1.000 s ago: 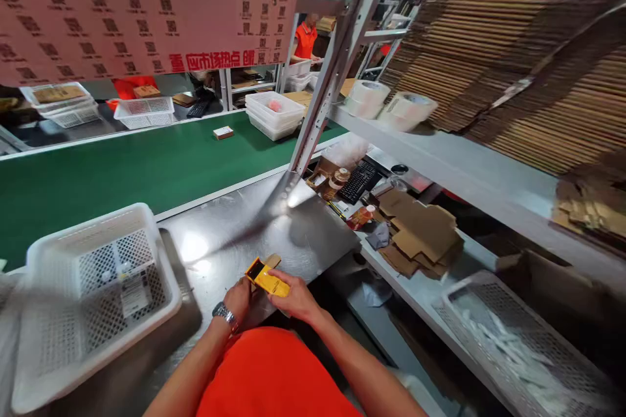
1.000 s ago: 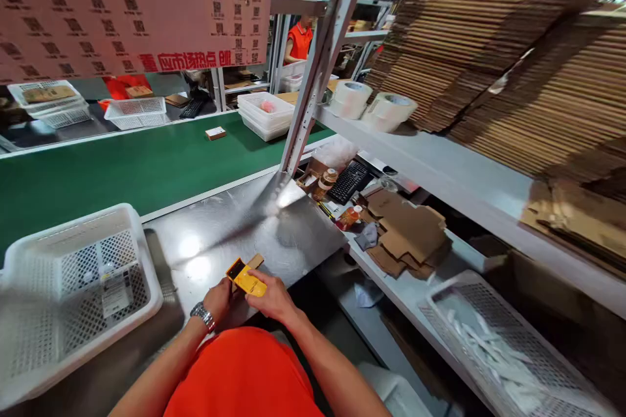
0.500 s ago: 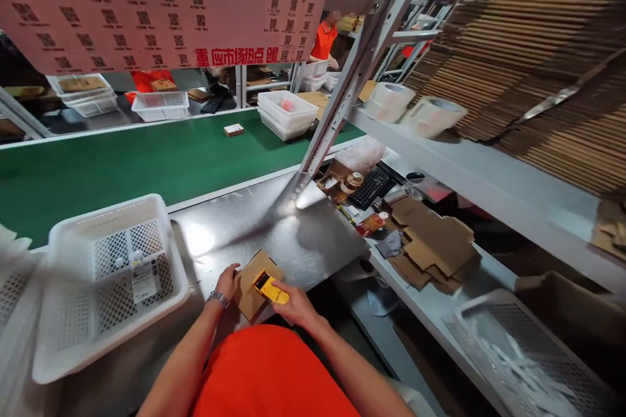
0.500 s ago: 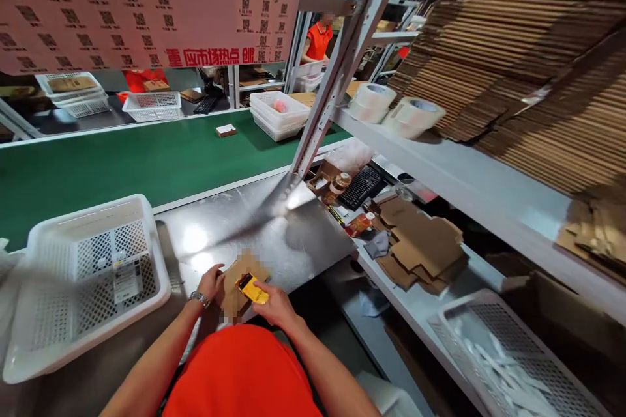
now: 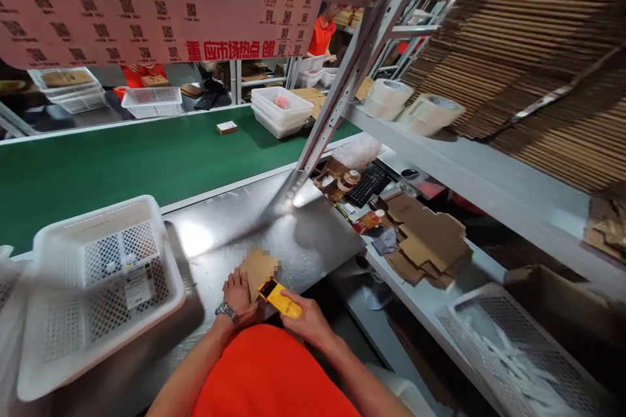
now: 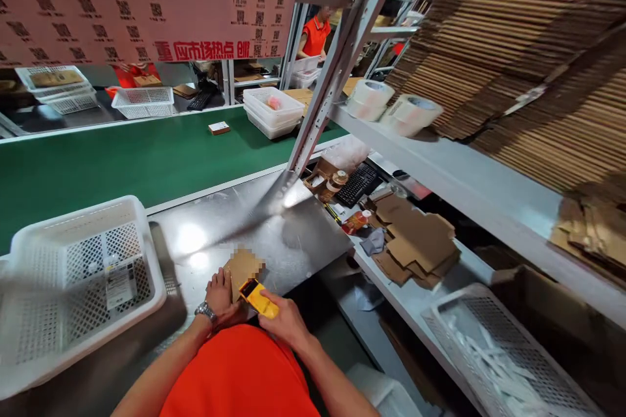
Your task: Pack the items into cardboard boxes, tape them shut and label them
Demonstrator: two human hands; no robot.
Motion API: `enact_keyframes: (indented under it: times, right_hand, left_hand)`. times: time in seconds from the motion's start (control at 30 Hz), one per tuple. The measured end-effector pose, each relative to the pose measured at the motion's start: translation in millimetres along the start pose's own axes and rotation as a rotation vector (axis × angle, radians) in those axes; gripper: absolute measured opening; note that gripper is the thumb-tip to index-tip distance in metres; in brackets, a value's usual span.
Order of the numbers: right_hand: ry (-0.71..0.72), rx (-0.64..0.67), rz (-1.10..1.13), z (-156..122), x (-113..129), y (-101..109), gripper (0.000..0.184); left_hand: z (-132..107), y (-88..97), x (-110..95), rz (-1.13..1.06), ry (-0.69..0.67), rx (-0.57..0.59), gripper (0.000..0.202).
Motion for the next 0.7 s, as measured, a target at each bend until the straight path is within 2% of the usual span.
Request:
enact_keyframes:
  times: [0.07, 0.13, 0.2, 0.27, 0.3, 0.37, 0.47, 0.5, 0.57, 0.7]
  right_hand:
    - [-0.013, -0.003, 0.029, -15, -9, 14, 0.067]
    - [0.006, -0.004, 0.063, -20, -13, 21, 0.067]
    - [0.053, -0.007, 0.093, -11, -10, 18, 0.068]
    - [0.108, -0.016, 0.113, 8, -1, 7, 0.07]
    - [0.128, -0.022, 0.117, 20, 5, 0, 0.07]
    - [0.148, -0.012, 0.103, 46, 20, -18, 0.07]
    - [0.116, 0.035, 0.003, 82, 42, -44, 0.072]
    - [0.099, 0.049, -0.045, 92, 48, -51, 0.072]
    - [0.076, 0.061, -0.12, 107, 57, -60, 0.071]
    - [0.07, 0.081, -0.161, 118, 64, -68, 0.069]
  left_hand:
    - [4, 10.7, -1, -0.178, -0.025, 0.04, 0.105]
    - [9, 18.4, -3, -0.342, -0.097, 0.126, 0.083]
    - [14, 26.3, -4, -0.51, -0.182, 0.219, 0.065]
    - [20, 37.6, 6, -0.668, -0.194, 0.235, 0.062]
    - [24, 44.2, 16, -0.71, -0.16, 0.194, 0.064]
    - [29, 58.1, 41, -0.683, -0.048, 0.024, 0.065]
    - [22, 72.4, 63, -0.47, 0.04, -0.273, 0.063]
    - [17, 71.1, 62, -0.373, 0.041, -0.333, 0.065]
    - [11, 54.5, 51, -0.193, 0.03, -0.335, 0.078]
    - [6, -2.3, 23, 0.0, 0.03, -0.109, 0.13]
Point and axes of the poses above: each hand's wrist, its own z-axis towards the middle knuckle, its own y-axis out of the back of the hand, x = y × z, the point moved 8 cm from there along z, towards the middle knuckle, and after that the axes turned 2 degrees about -x, right-handed, at the moved point
